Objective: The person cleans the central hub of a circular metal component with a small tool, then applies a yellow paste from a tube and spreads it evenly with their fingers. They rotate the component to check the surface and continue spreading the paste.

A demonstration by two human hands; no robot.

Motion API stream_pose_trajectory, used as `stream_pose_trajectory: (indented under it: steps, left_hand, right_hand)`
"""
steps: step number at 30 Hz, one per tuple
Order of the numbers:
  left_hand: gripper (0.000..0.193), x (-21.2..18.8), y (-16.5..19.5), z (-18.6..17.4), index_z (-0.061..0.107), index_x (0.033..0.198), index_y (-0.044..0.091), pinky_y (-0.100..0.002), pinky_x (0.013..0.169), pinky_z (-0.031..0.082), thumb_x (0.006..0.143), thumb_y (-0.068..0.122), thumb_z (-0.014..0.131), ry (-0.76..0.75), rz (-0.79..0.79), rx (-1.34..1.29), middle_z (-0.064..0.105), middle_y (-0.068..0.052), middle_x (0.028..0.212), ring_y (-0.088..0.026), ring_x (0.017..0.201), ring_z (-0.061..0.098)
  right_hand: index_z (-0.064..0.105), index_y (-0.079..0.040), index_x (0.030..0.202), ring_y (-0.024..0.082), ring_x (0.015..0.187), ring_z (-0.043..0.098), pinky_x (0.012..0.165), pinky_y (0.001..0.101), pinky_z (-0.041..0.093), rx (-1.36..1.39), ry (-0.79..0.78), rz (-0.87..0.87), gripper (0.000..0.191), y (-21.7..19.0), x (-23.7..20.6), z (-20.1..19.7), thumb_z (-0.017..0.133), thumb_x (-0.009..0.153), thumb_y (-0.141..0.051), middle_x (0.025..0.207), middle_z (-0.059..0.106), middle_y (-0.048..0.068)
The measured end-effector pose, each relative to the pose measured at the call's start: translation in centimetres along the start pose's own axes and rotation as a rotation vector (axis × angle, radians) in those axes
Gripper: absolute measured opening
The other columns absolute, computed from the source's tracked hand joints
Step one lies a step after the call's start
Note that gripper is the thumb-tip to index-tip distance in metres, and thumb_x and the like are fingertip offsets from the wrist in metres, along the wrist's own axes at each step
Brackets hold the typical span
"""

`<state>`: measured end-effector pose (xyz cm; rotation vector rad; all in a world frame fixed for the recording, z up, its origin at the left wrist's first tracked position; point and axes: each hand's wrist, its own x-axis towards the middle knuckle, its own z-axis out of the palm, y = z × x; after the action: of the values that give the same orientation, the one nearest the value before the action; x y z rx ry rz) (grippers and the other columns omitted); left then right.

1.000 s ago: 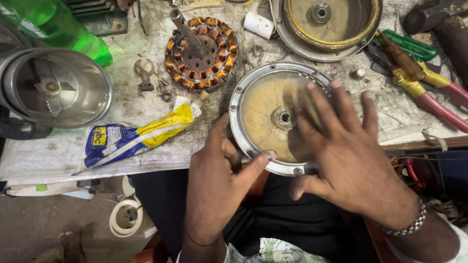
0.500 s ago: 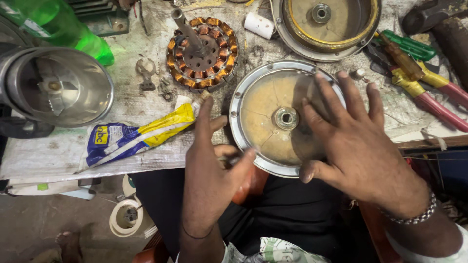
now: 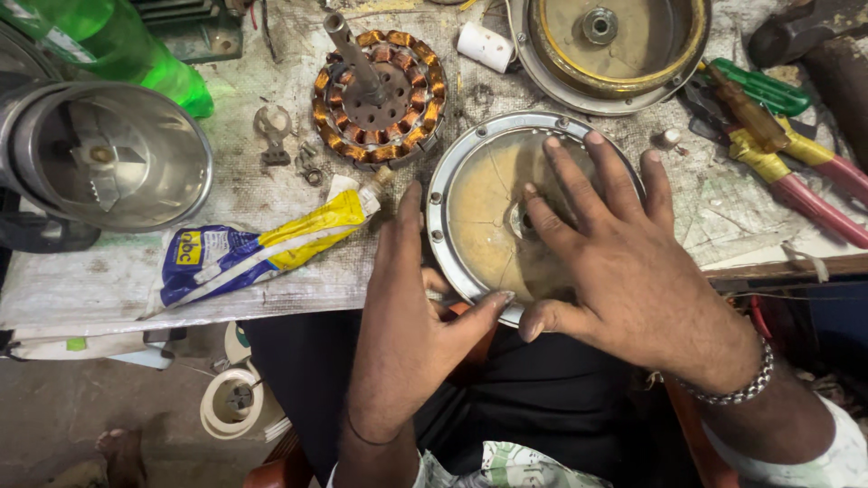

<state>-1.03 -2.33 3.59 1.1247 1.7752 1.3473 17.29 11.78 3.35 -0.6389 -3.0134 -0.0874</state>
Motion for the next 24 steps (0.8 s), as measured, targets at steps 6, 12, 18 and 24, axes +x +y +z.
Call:
stream_pose_trajectory:
  steps: [6, 12, 18, 24]
  left_hand:
    - [0.117, 0.1, 0.1, -0.2, 0.021, 0.159, 0.004, -0.030, 0.068, 0.065, 0.067, 0.016, 0.091, -0.001, -0.004, -0.019, 0.051, -0.018, 0.131, -0.022, 0.091, 0.075]
    - [0.119, 0.2, 0.0, -0.1, 0.021, 0.159, 0.005, -0.032, 0.070, 0.061, 0.064, 0.018, 0.093, -0.008, -0.042, 0.030, 0.051, -0.018, 0.130, -0.023, 0.091, 0.074]
    - [0.117, 0.1, 0.0, 0.0, 0.025, 0.158, 0.002, -0.033, 0.075, 0.061, 0.064, 0.017, 0.093, 0.011, 0.017, 0.021, 0.050, -0.019, 0.132, -0.026, 0.100, 0.073]
    - [0.119, 0.2, -0.4, 0.0, 0.026, 0.158, -0.003, -0.039, 0.093, 0.058, 0.065, 0.022, 0.096, 0.047, 0.134, 0.081, 0.052, -0.021, 0.135, -0.032, 0.119, 0.066]
  right_hand:
    - [0.046, -0.013, 0.151, 0.055, 0.150, 0.009, 0.112, 0.0808, 0.005, 0.055, 0.011, -0.096, 0.120, -0.6, -0.8, -0.1, 0.015, 0.069, -0.096, 0.165, 0.017, 0.030]
    - [0.044, -0.016, 0.152, 0.057, 0.152, 0.007, 0.113, 0.0816, 0.001, 0.086, 0.017, -0.042, 0.120, 0.6, -1.5, -0.4, 0.014, 0.068, -0.098, 0.167, 0.016, 0.027]
    - [0.042, -0.022, 0.154, 0.055, 0.151, 0.007, 0.113, 0.0801, -0.001, 0.037, 0.011, -0.081, 0.117, 0.3, -0.6, 0.4, 0.015, 0.068, -0.097, 0.168, 0.012, 0.025]
    - [0.041, -0.019, 0.154, 0.053, 0.153, 0.003, 0.114, 0.0795, -0.004, 0.153, 0.010, -0.141, 0.120, 0.9, -2.2, -0.4, 0.014, 0.068, -0.098, 0.169, 0.014, 0.024]
